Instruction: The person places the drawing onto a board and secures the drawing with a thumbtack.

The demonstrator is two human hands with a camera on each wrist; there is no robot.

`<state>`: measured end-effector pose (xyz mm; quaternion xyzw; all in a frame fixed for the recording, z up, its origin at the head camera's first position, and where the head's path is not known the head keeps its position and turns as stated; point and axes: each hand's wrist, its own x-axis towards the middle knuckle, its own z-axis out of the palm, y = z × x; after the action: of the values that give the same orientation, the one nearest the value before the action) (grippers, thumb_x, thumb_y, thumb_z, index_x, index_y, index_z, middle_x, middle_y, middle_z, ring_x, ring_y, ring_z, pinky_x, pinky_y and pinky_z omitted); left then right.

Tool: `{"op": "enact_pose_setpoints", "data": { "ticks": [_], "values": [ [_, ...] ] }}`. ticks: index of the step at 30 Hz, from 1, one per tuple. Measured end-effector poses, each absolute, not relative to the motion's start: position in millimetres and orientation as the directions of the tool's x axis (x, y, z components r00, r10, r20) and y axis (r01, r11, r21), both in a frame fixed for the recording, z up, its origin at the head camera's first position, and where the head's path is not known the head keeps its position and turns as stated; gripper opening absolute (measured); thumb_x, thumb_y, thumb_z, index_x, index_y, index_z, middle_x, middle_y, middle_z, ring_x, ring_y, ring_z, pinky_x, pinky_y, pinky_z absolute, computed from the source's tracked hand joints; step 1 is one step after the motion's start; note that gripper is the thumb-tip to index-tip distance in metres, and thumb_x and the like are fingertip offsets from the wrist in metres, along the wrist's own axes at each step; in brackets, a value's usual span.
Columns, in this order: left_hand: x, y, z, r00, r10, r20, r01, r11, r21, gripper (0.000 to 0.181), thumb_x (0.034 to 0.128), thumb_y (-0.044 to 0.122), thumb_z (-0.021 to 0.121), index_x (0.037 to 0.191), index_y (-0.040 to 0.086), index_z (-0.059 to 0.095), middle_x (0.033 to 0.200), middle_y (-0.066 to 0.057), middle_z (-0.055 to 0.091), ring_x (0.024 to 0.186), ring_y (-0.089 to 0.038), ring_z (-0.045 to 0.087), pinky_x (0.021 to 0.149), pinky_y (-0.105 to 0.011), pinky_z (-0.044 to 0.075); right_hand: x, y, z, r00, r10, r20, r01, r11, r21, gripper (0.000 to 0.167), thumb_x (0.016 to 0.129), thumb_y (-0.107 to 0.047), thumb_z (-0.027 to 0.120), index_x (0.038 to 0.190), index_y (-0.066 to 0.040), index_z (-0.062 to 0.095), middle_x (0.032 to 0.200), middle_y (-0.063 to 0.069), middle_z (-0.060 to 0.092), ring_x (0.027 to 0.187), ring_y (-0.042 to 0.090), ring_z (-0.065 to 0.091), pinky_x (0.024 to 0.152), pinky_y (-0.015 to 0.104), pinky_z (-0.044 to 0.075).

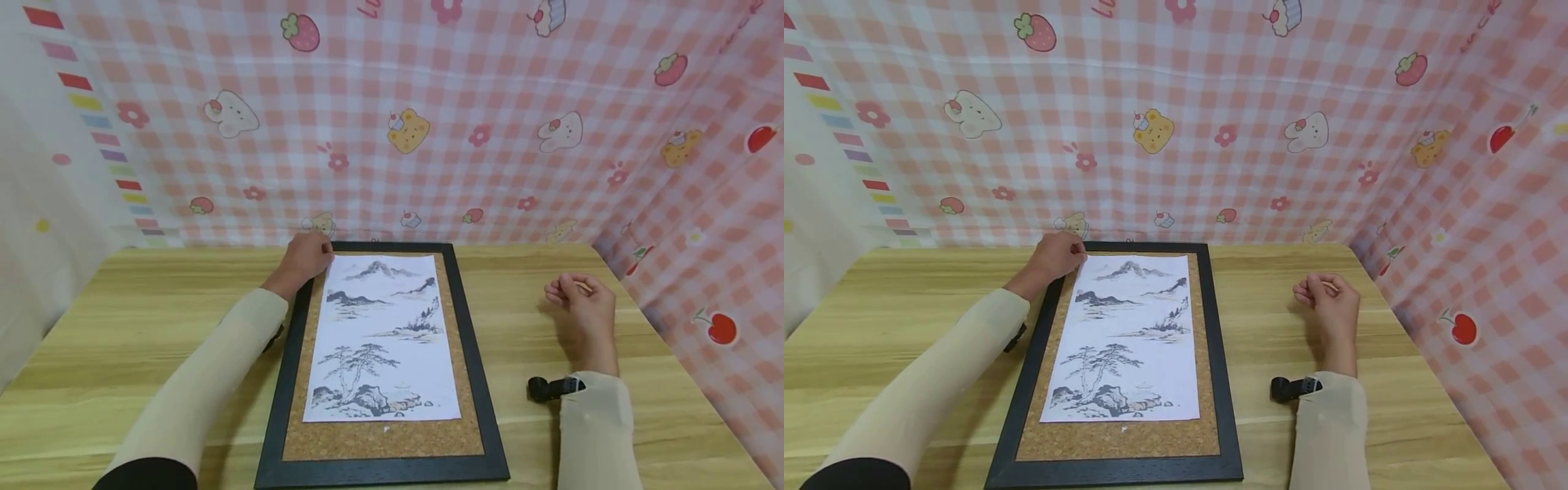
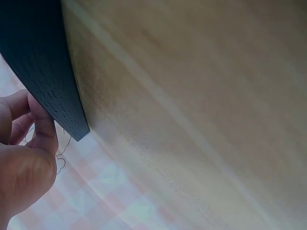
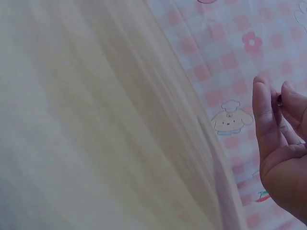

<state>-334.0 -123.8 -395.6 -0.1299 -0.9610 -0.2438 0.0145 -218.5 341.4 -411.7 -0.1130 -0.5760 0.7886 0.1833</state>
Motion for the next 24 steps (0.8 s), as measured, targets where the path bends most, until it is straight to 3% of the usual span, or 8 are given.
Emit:
{"op": "enact_pose_setpoints", "data": {
  "ticks": [9, 24],
  "values": [
    [-334.6, -123.3, -398.9, -0.965, 0.244, 0.095, 0.259, 0.830, 0.495, 0.022, 0.1000, 0.007, 0.059, 0.082, 0.003, 0.071, 0.081, -0.010, 0.067, 0.066, -0.023, 0.056, 0.068, -0.040, 0.046, -221.3, 330.8, -405.7, -0.879, 0.476, -0.007, -0.096, -0.193, -0.976, 0.016, 0.096, -0.004, 0.068, 0.080, -0.005, 0.072, 0.068, 0.005, 0.070, 0.056, 0.011, 0.068, 0.057, 0.024, 0.058],
    [-337.1, -123.8, -395.8, -0.972, 0.217, 0.093, 0.234, 0.842, 0.486, 0.019, 0.0992, 0.007, 0.061, 0.083, 0.003, 0.070, 0.084, -0.010, 0.067, 0.069, -0.024, 0.058, 0.069, -0.040, 0.049, -222.3, 322.6, -385.6, -0.947, 0.312, 0.075, -0.142, -0.199, -0.970, 0.017, 0.098, 0.003, 0.061, 0.091, -0.006, 0.074, 0.084, 0.006, 0.074, 0.077, 0.014, 0.075, 0.073, 0.025, 0.057]
  ]
}}
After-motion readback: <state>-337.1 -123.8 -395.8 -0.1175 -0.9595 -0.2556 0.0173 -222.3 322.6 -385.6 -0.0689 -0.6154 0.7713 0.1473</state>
